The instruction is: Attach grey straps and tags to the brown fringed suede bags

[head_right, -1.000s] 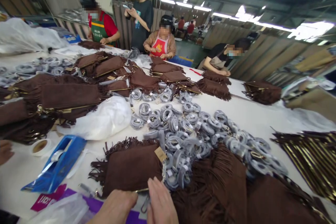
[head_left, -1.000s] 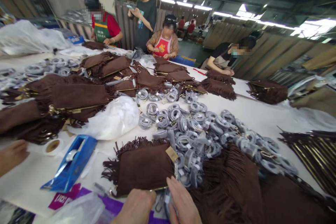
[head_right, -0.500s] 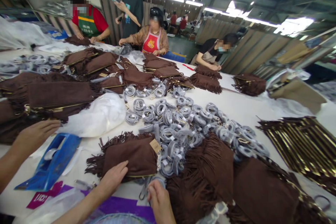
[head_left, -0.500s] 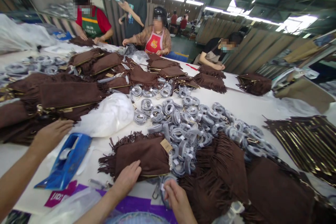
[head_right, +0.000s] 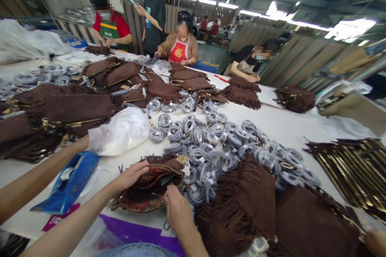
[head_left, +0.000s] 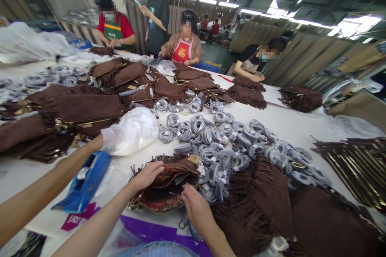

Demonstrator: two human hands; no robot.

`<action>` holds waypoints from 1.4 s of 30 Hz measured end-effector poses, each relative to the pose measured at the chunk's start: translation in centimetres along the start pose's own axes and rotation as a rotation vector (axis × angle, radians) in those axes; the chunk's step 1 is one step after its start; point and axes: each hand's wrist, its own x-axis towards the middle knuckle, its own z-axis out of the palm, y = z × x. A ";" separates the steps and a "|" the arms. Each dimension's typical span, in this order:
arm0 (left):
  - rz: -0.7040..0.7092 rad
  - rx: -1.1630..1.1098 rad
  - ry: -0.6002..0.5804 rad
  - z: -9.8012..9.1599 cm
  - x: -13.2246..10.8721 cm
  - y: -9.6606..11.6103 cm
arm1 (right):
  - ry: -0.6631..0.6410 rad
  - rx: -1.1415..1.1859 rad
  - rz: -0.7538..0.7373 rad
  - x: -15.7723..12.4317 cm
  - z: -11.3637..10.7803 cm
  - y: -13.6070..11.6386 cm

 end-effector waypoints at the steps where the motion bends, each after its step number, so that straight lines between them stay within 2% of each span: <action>1: -0.009 -0.039 0.004 0.1 0.2 -0.3 | -0.037 -0.061 0.005 0.0 0.2 0.2; 4: -0.047 -0.145 0.012 0.3 0.8 -1.3 | -0.132 -0.177 0.017 -0.3 0.6 0.9; 7: -0.080 -0.234 -0.006 0.6 1.2 -2.2 | -0.138 -0.164 -0.004 -0.6 0.3 1.1; 10: -0.102 -0.306 -0.051 0.8 1.5 -2.6 | -0.061 -0.130 -0.050 -0.5 -0.5 0.6; 15: -0.109 -0.341 -0.147 0.8 1.5 -2.4 | 0.106 -0.216 -0.106 1.1 -1.3 0.4; 18: -0.102 -0.256 -0.165 0.6 1.5 -1.9 | 0.172 -0.170 -0.113 2.5 -1.3 1.5; 21: -0.095 -0.104 -0.143 0.4 1.5 -0.7 | 0.268 0.065 -0.087 3.8 -1.5 2.8; 25: -0.078 0.113 -0.005 1.3 0.7 3.0 | 0.331 0.244 -0.017 4.8 -2.1 3.8; 27: 0.016 0.203 0.060 2.7 -0.1 5.5 | 0.331 0.281 0.001 4.8 -2.3 3.8; 29: 0.243 0.356 0.067 4.5 -0.8 7.3 | 0.328 0.329 0.017 4.7 -2.3 3.7; 31: 0.481 0.564 0.052 6.2 -1.0 7.9 | 0.323 0.366 0.033 4.3 -2.4 3.8; 32: 0.539 0.659 0.059 6.8 -0.9 7.7 | 0.318 0.398 0.051 4.1 -2.3 3.9; 33: 0.535 0.723 0.080 7.3 -0.7 7.2 | 0.310 0.442 0.080 3.7 -2.3 4.1; 35: 0.428 0.770 0.138 7.6 0.2 5.9 | 0.281 0.580 0.161 3.0 -2.2 4.6; 37: 0.312 0.693 0.139 7.3 1.2 4.6 | 0.249 0.748 0.245 2.4 -1.9 5.0; 42: 0.235 0.467 -0.083 5.8 4.0 3.3 | 0.232 0.928 0.341 2.1 -1.1 5.6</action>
